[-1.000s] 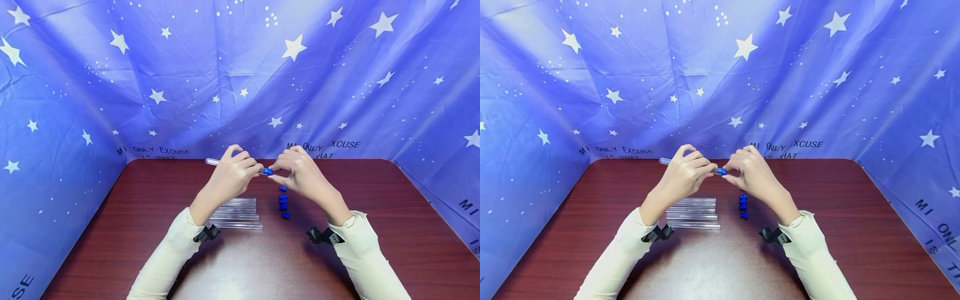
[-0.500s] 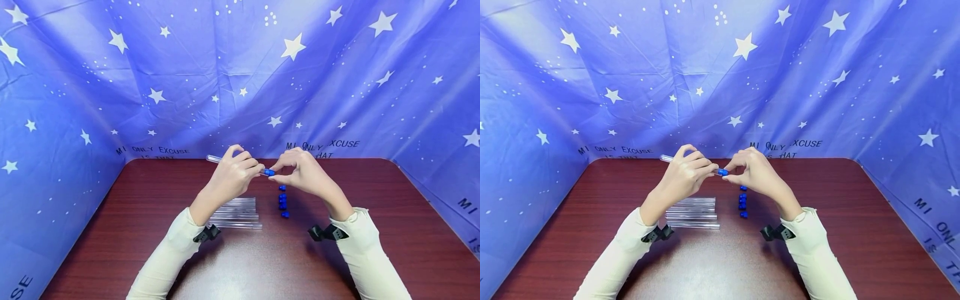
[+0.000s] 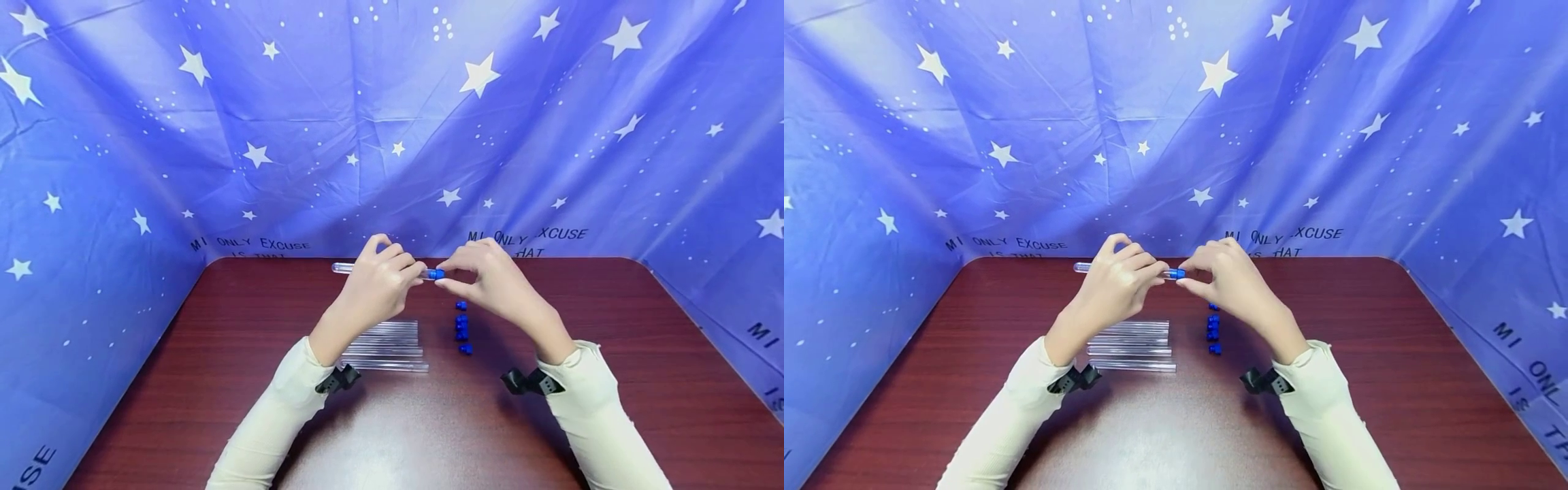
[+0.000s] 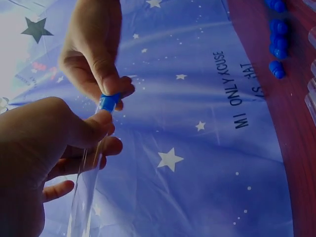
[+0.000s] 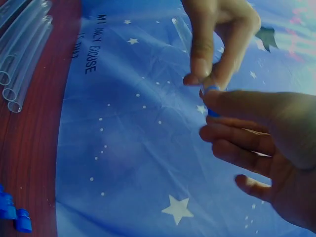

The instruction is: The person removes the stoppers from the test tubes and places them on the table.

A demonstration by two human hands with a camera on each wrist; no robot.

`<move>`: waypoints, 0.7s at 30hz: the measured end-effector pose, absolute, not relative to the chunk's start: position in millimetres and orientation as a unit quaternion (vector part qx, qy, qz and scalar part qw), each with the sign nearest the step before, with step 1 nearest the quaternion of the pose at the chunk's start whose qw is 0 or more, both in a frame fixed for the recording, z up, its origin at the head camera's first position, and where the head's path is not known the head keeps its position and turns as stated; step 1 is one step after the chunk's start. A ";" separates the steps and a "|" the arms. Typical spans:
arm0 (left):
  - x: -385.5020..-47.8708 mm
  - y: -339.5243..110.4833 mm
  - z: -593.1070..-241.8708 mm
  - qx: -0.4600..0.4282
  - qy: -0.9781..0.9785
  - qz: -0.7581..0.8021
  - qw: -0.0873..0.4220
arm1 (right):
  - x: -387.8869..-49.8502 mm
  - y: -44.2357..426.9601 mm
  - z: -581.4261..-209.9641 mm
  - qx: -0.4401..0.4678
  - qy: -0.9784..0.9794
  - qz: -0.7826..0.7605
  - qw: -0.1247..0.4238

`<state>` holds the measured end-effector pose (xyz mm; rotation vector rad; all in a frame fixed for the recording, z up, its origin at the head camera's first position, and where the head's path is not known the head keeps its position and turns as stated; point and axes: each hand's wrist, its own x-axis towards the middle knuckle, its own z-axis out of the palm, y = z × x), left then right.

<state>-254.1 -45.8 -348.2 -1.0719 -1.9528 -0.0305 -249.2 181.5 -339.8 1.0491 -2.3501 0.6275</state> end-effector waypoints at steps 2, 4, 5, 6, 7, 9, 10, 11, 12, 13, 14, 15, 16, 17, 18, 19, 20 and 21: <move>-255.0 -46.8 -349.4 -0.424 -0.793 -0.006 0.438 | -248.1 177.3 -340.9 0.395 -0.851 0.187 0.291; -256.0 -46.8 -350.6 -0.419 -0.797 -0.002 0.435 | -247.3 174.6 -341.7 0.402 -0.840 0.167 0.322; -256.2 -46.5 -350.9 -0.417 -0.800 -0.001 0.432 | -247.3 174.0 -342.0 0.405 -0.836 0.161 0.333; -256.7 -46.2 -351.3 -0.416 -0.802 0.000 0.430 | -247.2 173.5 -342.1 0.408 -0.833 0.159 0.339; -256.8 -45.5 -351.3 -0.415 -0.803 0.001 0.428 | -247.1 173.4 -342.2 0.410 -0.829 0.158 0.345; -256.6 -44.6 -351.4 -0.413 -0.807 0.003 0.422 | -247.3 173.2 -342.5 0.415 -0.823 0.158 0.354; -256.2 -44.4 -351.3 -0.412 -0.808 0.004 0.420 | -247.4 173.0 -342.7 0.417 -0.821 0.158 0.358; -255.9 -44.3 -351.3 -0.411 -0.810 0.004 0.418 | -247.3 172.8 -342.8 0.419 -0.818 0.158 0.362; -255.7 -44.3 -351.6 -0.410 -0.811 0.006 0.417 | -247.1 172.3 -342.8 0.421 -0.815 0.158 0.365; -255.3 -44.4 -351.7 -0.409 -0.812 0.006 0.416 | -246.9 171.7 -342.9 0.423 -0.812 0.157 0.370; -255.2 -44.7 -352.0 -0.408 -0.814 0.006 0.414 | -246.8 171.3 -343.0 0.424 -0.811 0.157 0.372; -255.3 -44.7 -352.3 -0.406 -0.815 0.006 0.414 | -246.6 170.8 -342.8 0.424 -0.810 0.157 0.374; -255.3 -44.8 -352.7 -0.405 -0.816 0.004 0.413 | -246.3 170.5 -342.8 0.424 -0.809 0.156 0.375; -255.5 -44.8 -353.2 -0.403 -0.817 0.002 0.412 | -246.1 170.2 -342.8 0.424 -0.809 0.156 0.376; -255.9 -44.8 -353.7 -0.401 -0.819 0.000 0.411 | -246.1 170.0 -342.9 0.424 -0.809 0.153 0.377; -256.1 -44.9 -354.1 -0.399 -0.820 -0.004 0.410 | -246.1 169.6 -342.9 0.424 -0.809 0.149 0.379; -256.4 -44.9 -354.5 -0.397 -0.822 -0.009 0.408 | -246.1 169.3 -342.7 0.425 -0.808 0.144 0.382; -256.7 -45.0 -354.8 -0.395 -0.824 -0.014 0.407 | -246.1 168.9 -342.6 0.426 -0.806 0.139 0.386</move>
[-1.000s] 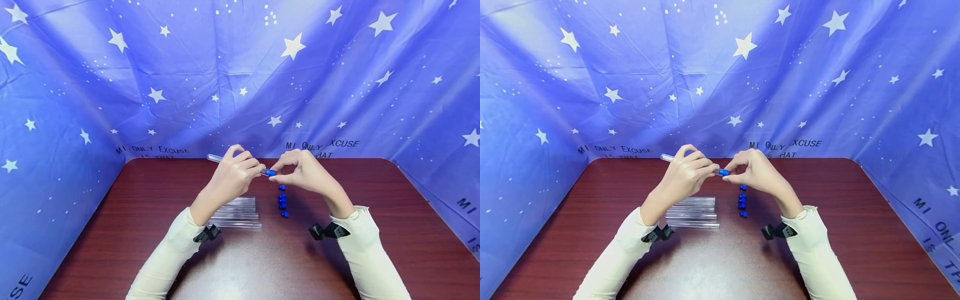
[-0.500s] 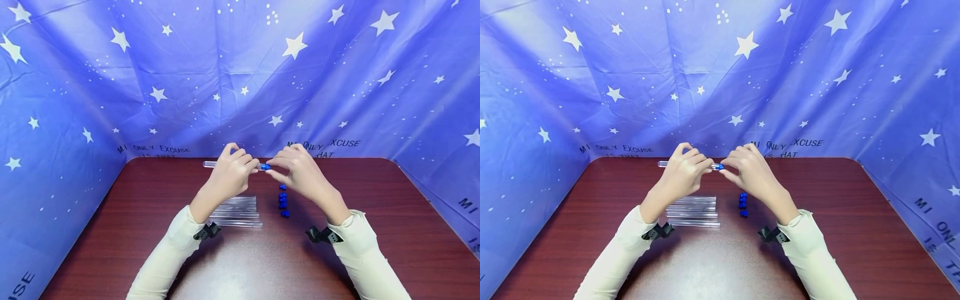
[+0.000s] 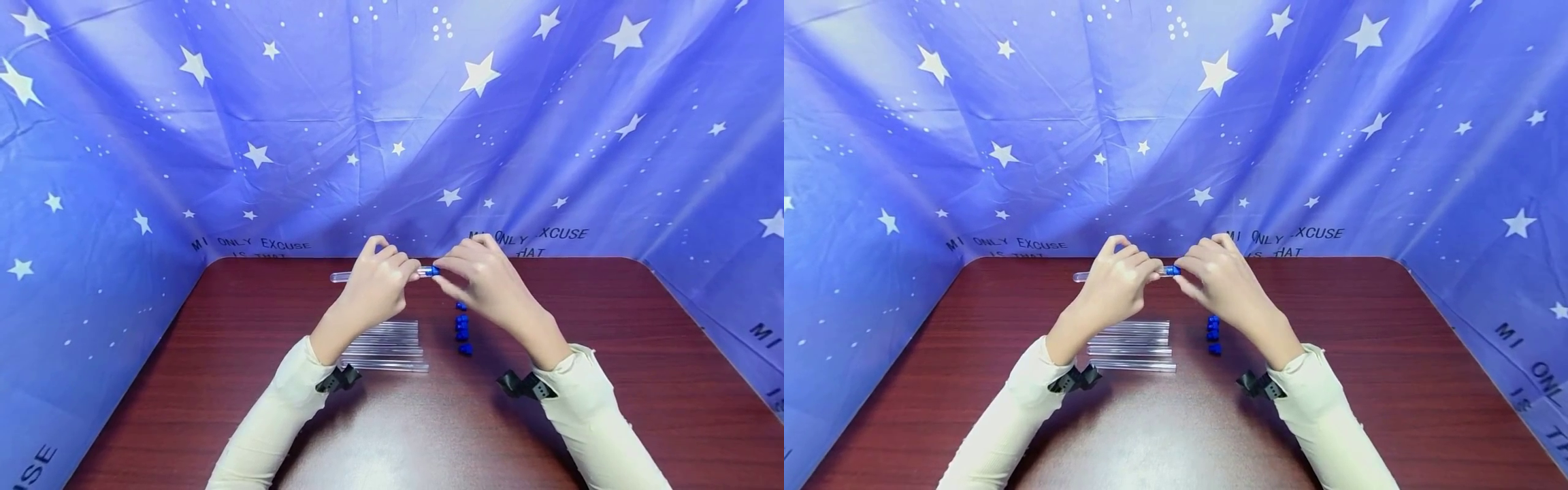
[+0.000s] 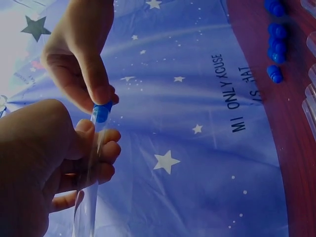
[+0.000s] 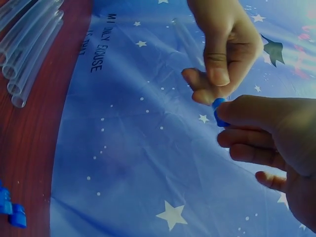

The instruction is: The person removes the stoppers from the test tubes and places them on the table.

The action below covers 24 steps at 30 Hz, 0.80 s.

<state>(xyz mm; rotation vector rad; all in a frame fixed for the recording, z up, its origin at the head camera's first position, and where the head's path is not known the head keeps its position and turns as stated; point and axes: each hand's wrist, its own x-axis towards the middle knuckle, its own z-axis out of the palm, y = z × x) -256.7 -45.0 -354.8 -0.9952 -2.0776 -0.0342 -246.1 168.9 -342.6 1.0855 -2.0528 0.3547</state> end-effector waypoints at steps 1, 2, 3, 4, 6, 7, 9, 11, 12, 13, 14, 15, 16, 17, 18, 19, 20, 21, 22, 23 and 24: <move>-256.7 -45.0 -354.6 -0.394 -0.825 -0.019 0.406 | -246.0 168.7 -342.2 0.429 -0.804 0.134 0.390; -256.8 -45.0 -354.6 -0.394 -0.825 -0.023 0.405 | -245.8 168.4 -341.8 0.432 -0.801 0.127 0.395; -256.9 -45.0 -354.5 -0.394 -0.824 -0.028 0.406 | -245.6 168.1 -341.6 0.436 -0.797 0.121 0.400; -256.8 -45.0 -354.4 -0.395 -0.824 -0.031 0.405 | -245.3 167.8 -341.2 0.440 -0.793 0.116 0.405; -256.8 -44.9 -354.4 -0.399 -0.821 -0.037 0.407 | -244.4 167.5 -340.7 0.447 -0.787 0.112 0.411; -256.6 -44.8 -354.4 -0.402 -0.819 -0.039 0.407 | -244.0 167.4 -340.7 0.449 -0.785 0.110 0.412; -256.8 -44.5 -354.8 -0.407 -0.817 -0.043 0.406 | -243.3 167.6 -340.7 0.451 -0.784 0.107 0.412; -256.7 -44.6 -355.3 -0.411 -0.816 -0.046 0.405 | -242.8 167.7 -340.8 0.451 -0.786 0.105 0.410; -256.7 -44.6 -355.3 -0.413 -0.815 -0.049 0.404 | -242.7 168.0 -340.8 0.451 -0.787 0.104 0.408; -256.7 -44.6 -355.3 -0.416 -0.813 -0.052 0.403 | -242.6 168.3 -340.8 0.450 -0.788 0.103 0.407; -256.7 -44.6 -355.2 -0.418 -0.813 -0.054 0.403 | -242.7 168.7 -340.8 0.449 -0.790 0.104 0.405; -256.6 -44.6 -354.9 -0.419 -0.811 -0.056 0.403 | -242.8 169.2 -340.8 0.448 -0.792 0.105 0.402; -256.6 -44.7 -354.7 -0.421 -0.810 -0.058 0.404 | -243.1 169.7 -340.9 0.448 -0.793 0.107 0.398; -256.5 -44.9 -354.6 -0.423 -0.809 -0.060 0.403 | -243.5 170.3 -341.2 0.448 -0.795 0.110 0.394; -256.3 -45.3 -354.5 -0.425 -0.809 -0.062 0.402 | -243.9 170.8 -341.6 0.449 -0.796 0.114 0.389; -256.3 -45.6 -354.2 -0.426 -0.808 -0.062 0.402 | -244.5 171.4 -341.7 0.449 -0.798 0.117 0.385; -256.3 -46.0 -354.0 -0.428 -0.807 -0.063 0.401 | -245.2 172.1 -342.0 0.450 -0.799 0.121 0.379; -256.4 -46.2 -353.8 -0.429 -0.807 -0.064 0.401 | -246.0 172.8 -342.2 0.452 -0.801 0.125 0.373; -256.4 -46.5 -353.6 -0.431 -0.806 -0.065 0.400 | -246.9 173.5 -342.5 0.453 -0.802 0.130 0.367; -256.6 -46.6 -353.5 -0.432 -0.805 -0.066 0.401 | -247.7 174.4 -342.8 0.454 -0.804 0.137 0.359; -256.8 -46.6 -353.3 -0.434 -0.804 -0.067 0.401 | -248.5 175.5 -343.0 0.454 -0.806 0.146 0.350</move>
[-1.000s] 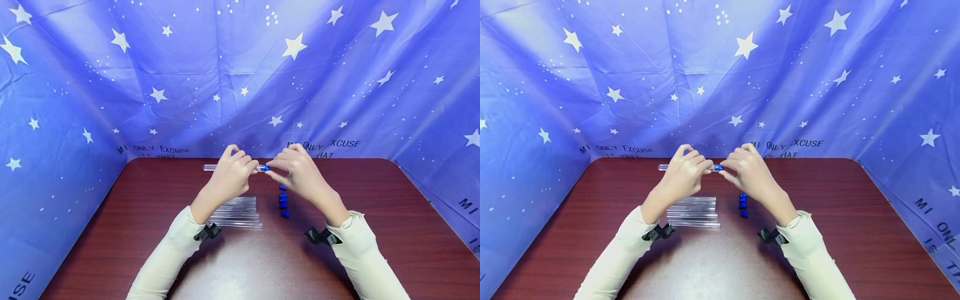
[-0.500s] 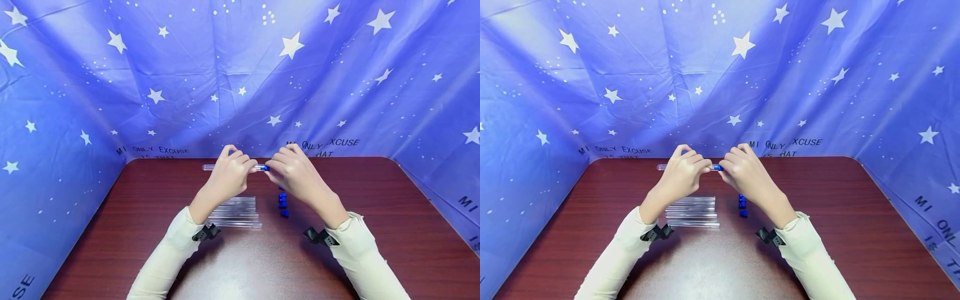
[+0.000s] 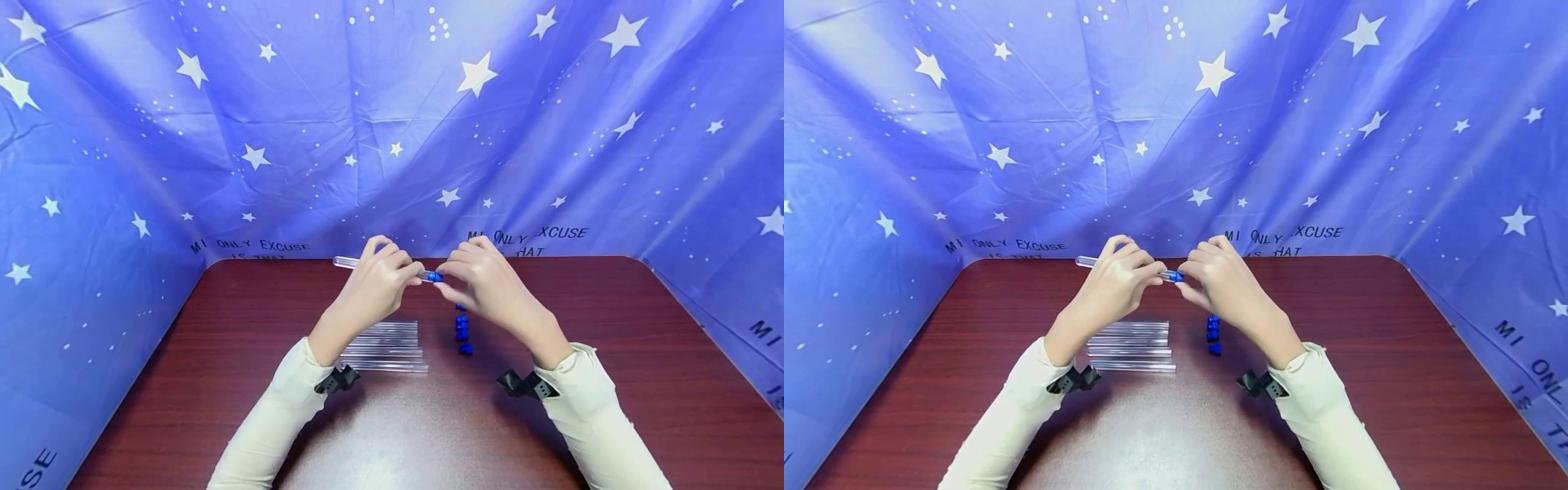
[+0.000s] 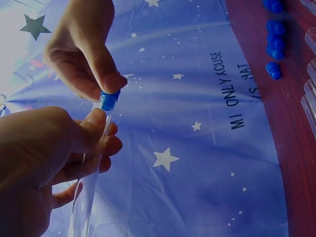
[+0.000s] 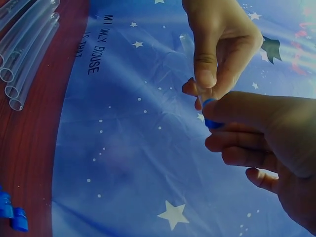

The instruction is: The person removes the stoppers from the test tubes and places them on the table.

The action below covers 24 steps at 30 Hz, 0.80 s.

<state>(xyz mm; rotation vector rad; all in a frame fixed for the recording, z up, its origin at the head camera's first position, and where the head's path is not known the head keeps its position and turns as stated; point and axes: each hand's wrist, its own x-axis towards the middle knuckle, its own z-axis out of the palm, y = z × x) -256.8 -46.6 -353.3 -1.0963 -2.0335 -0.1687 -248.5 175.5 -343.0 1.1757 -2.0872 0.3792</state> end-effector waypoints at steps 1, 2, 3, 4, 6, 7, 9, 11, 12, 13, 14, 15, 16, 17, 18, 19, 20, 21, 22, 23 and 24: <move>-256.9 -46.5 -353.3 -0.435 -0.803 -0.067 0.402 | -249.4 176.6 -343.4 0.453 -0.808 0.158 0.341; -257.0 -46.4 -353.2 -0.437 -0.801 -0.067 0.404 | -250.4 178.0 -343.7 0.452 -0.811 0.172 0.329; -257.0 -46.3 -353.0 -0.438 -0.799 -0.067 0.406 | -251.4 179.3 -343.8 0.449 -0.815 0.186 0.316; -257.1 -46.1 -352.9 -0.439 -0.797 -0.067 0.409 | -252.2 180.7 -343.9 0.445 -0.818 0.202 0.302; -257.0 -45.7 -352.6 -0.442 -0.792 -0.063 0.416 | -253.9 183.3 -343.6 0.436 -0.825 0.235 0.271; -257.0 -45.5 -352.6 -0.443 -0.790 -0.059 0.421 | -254.6 184.6 -343.5 0.429 -0.830 0.251 0.254; -257.1 -45.2 -352.9 -0.445 -0.784 -0.053 0.430 | -255.5 186.7 -342.9 0.414 -0.839 0.277 0.219; -257.7 -44.9 -353.4 -0.447 -0.778 -0.046 0.439 | -256.1 188.3 -342.5 0.398 -0.848 0.298 0.186; -258.0 -44.7 -353.6 -0.447 -0.776 -0.043 0.443 | -256.2 189.0 -342.2 0.389 -0.852 0.307 0.170; -258.4 -44.5 -353.7 -0.448 -0.773 -0.041 0.447 | -256.3 189.6 -342.0 0.381 -0.856 0.313 0.156; -258.7 -44.4 -353.8 -0.447 -0.772 -0.039 0.451 | -256.5 189.8 -341.7 0.374 -0.860 0.318 0.144; -258.9 -44.4 -353.5 -0.445 -0.770 -0.036 0.455 | -256.7 190.0 -341.6 0.369 -0.862 0.321 0.134; -259.0 -44.4 -352.9 -0.443 -0.770 -0.033 0.459 | -256.8 190.1 -341.6 0.367 -0.864 0.321 0.126; -259.2 -44.4 -352.4 -0.440 -0.769 -0.029 0.463 | -257.1 190.0 -341.7 0.365 -0.866 0.320 0.121; -259.4 -44.5 -352.0 -0.436 -0.769 -0.025 0.467 | -257.5 189.7 -341.7 0.368 -0.867 0.316 0.117; -259.7 -44.6 -351.5 -0.433 -0.769 -0.021 0.471 | -258.0 189.3 -341.9 0.373 -0.867 0.309 0.116; -259.9 -44.8 -351.3 -0.429 -0.768 -0.017 0.475 | -258.3 188.7 -341.9 0.380 -0.867 0.300 0.117; -260.2 -44.8 -351.2 -0.426 -0.768 -0.014 0.479 | -258.2 188.2 -342.4 0.385 -0.869 0.286 0.122; -260.6 -44.9 -351.5 -0.422 -0.768 -0.012 0.482 | -257.9 187.5 -342.9 0.389 -0.871 0.272 0.126; -260.8 -44.9 -352.1 -0.419 -0.768 -0.009 0.485 | -257.5 186.7 -343.3 0.390 -0.875 0.258 0.130; -261.1 -44.8 -352.6 -0.415 -0.769 -0.007 0.487 | -256.6 185.6 -343.5 0.391 -0.878 0.243 0.135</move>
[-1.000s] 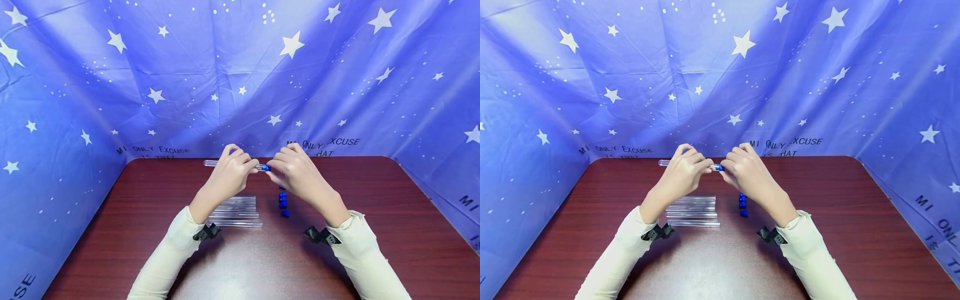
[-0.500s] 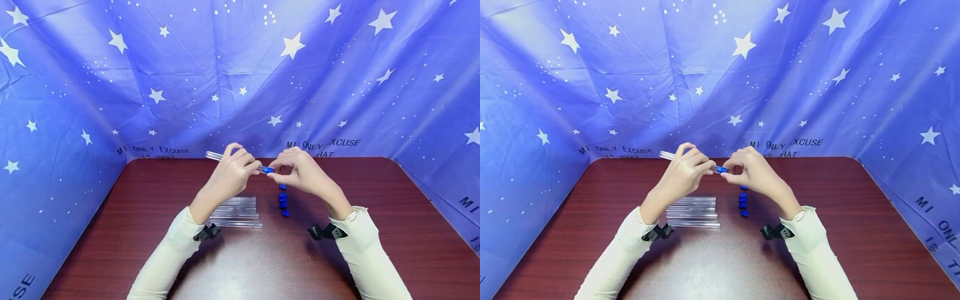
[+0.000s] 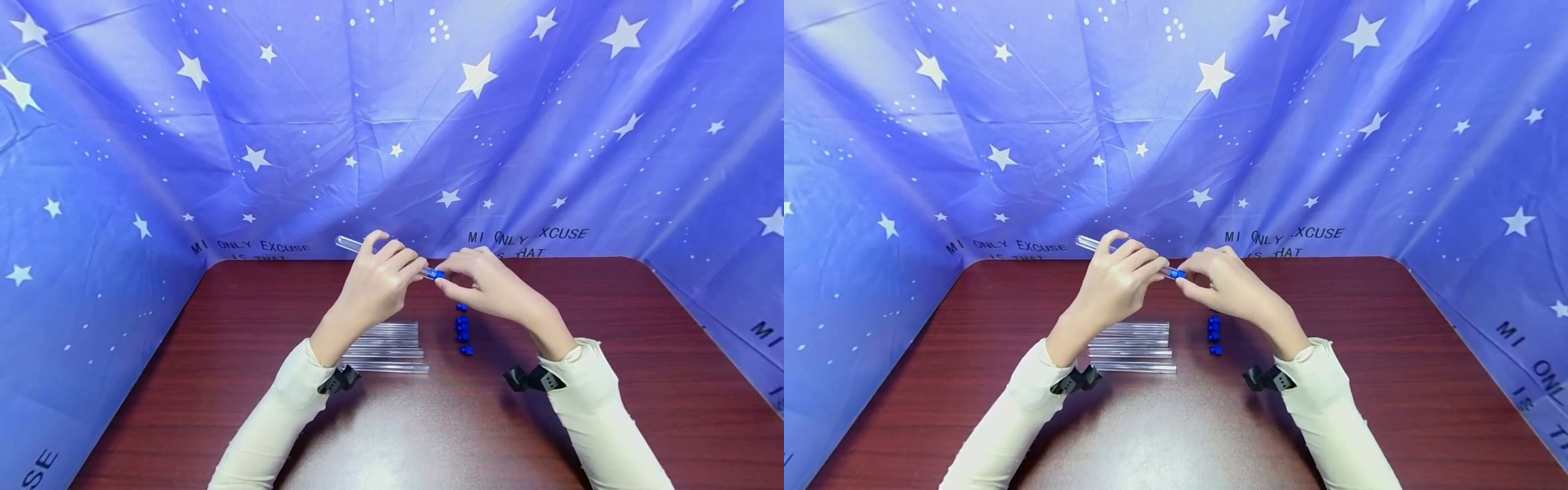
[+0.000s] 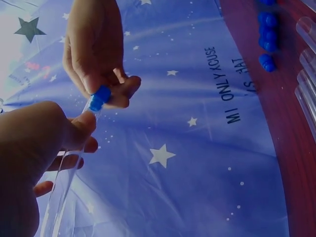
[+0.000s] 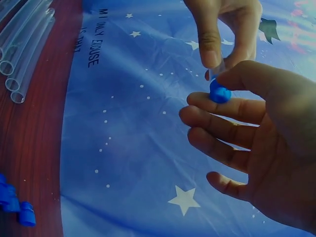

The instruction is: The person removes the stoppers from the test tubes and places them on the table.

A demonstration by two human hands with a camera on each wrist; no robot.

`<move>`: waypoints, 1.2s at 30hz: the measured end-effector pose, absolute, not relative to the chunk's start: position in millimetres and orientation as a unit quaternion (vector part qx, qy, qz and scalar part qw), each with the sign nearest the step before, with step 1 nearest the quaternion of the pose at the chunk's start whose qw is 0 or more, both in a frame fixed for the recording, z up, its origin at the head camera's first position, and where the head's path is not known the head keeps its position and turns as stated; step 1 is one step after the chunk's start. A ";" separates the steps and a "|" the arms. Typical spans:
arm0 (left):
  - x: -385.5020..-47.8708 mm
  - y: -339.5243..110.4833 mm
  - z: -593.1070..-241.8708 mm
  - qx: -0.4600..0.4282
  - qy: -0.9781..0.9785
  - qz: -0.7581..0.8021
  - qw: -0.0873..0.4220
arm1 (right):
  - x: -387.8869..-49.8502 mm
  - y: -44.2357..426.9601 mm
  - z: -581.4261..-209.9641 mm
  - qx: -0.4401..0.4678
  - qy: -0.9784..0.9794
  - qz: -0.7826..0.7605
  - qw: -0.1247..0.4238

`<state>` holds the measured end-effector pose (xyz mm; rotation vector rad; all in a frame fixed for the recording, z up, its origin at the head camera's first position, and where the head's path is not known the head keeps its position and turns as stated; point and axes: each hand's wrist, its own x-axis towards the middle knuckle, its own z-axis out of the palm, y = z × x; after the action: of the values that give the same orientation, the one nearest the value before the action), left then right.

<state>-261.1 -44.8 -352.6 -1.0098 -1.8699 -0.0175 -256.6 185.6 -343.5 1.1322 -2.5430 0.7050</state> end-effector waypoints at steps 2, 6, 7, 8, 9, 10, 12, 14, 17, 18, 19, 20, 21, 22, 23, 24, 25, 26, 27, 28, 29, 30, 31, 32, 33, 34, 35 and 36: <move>-261.7 -44.7 -353.6 -0.408 -0.772 -0.006 0.487 | -254.4 183.7 -344.2 0.386 -0.885 0.215 0.148; -263.2 -44.0 -355.2 -0.395 -0.782 -0.002 0.482 | -251.6 180.3 -344.4 0.376 -0.893 0.177 0.176; -263.6 -43.7 -355.5 -0.393 -0.784 -0.001 0.481 | -251.2 179.5 -344.7 0.374 -0.893 0.169 0.185; -263.7 -43.4 -355.5 -0.390 -0.785 0.002 0.480 | -250.6 178.6 -344.7 0.373 -0.893 0.161 0.194; -263.8 -43.3 -355.8 -0.388 -0.787 0.005 0.480 | -250.2 177.4 -344.8 0.372 -0.893 0.152 0.203; -263.9 -43.4 -356.2 -0.386 -0.789 0.007 0.479 | -249.9 176.1 -345.4 0.371 -0.893 0.142 0.213; -263.7 -43.9 -356.8 -0.381 -0.795 0.014 0.472 | -248.8 172.8 -346.6 0.370 -0.890 0.122 0.236; -263.5 -44.9 -357.5 -0.378 -0.801 0.022 0.464 | -248.0 169.5 -348.4 0.370 -0.886 0.103 0.260; -264.0 -46.4 -358.6 -0.376 -0.807 0.030 0.455 | -247.9 166.3 -351.4 0.375 -0.875 0.087 0.293; -264.1 -46.8 -358.7 -0.375 -0.808 0.031 0.454 | -248.2 165.6 -352.3 0.378 -0.871 0.085 0.303; -264.1 -47.2 -358.4 -0.374 -0.808 0.032 0.454 | -248.5 165.0 -353.0 0.382 -0.866 0.084 0.312; -264.4 -47.4 -358.3 -0.374 -0.809 0.033 0.453 | -249.0 164.6 -353.6 0.386 -0.861 0.084 0.320; -264.5 -47.5 -358.1 -0.373 -0.809 0.033 0.453 | -249.5 164.3 -354.2 0.390 -0.856 0.085 0.328; -264.6 -47.9 -358.0 -0.372 -0.810 0.033 0.453 | -250.3 163.8 -354.8 0.394 -0.851 0.086 0.335; -264.6 -48.1 -357.9 -0.371 -0.810 0.032 0.453 | -251.0 163.5 -355.5 0.397 -0.847 0.086 0.342; -264.3 -48.4 -357.5 -0.370 -0.812 0.031 0.451 | -251.7 163.0 -356.2 0.400 -0.843 0.086 0.348; -264.0 -48.7 -357.3 -0.369 -0.812 0.030 0.450 | -252.4 162.6 -356.8 0.403 -0.840 0.086 0.354; -263.8 -48.9 -357.2 -0.368 -0.814 0.029 0.449 | -253.0 162.3 -357.6 0.405 -0.837 0.085 0.359; -263.4 -49.2 -357.0 -0.367 -0.815 0.028 0.447 | -253.5 162.0 -358.3 0.407 -0.833 0.083 0.364; -262.9 -49.5 -356.9 -0.367 -0.817 0.026 0.445 | -253.9 161.6 -358.9 0.409 -0.831 0.082 0.369; -262.6 -49.9 -356.7 -0.366 -0.818 0.025 0.443 | -254.4 161.3 -359.5 0.411 -0.828 0.080 0.374; -262.3 -50.3 -356.5 -0.366 -0.820 0.024 0.440 | -254.8 160.9 -360.1 0.412 -0.825 0.079 0.379; -262.2 -50.6 -356.5 -0.365 -0.821 0.023 0.438 | -255.0 160.6 -360.3 0.413 -0.823 0.078 0.383; -262.2 -50.9 -356.4 -0.365 -0.822 0.022 0.436 | -255.3 160.3 -360.6 0.414 -0.820 0.077 0.387; -262.5 -51.2 -356.4 -0.365 -0.823 0.022 0.435 | -255.5 160.1 -360.7 0.414 -0.819 0.077 0.390; -262.8 -51.6 -356.3 -0.365 -0.823 0.022 0.434 | -255.8 160.0 -360.7 0.415 -0.817 0.076 0.393; -263.1 -51.9 -356.1 -0.364 -0.824 0.022 0.434 | -255.8 159.8 -360.6 0.416 -0.815 0.074 0.396; -263.3 -52.2 -355.9 -0.363 -0.825 0.021 0.432 | -255.8 159.6 -360.4 0.416 -0.814 0.072 0.399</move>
<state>-263.3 -52.2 -355.9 -0.9060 -2.0562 0.0528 -255.8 159.6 -360.4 1.0526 -2.0611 0.1829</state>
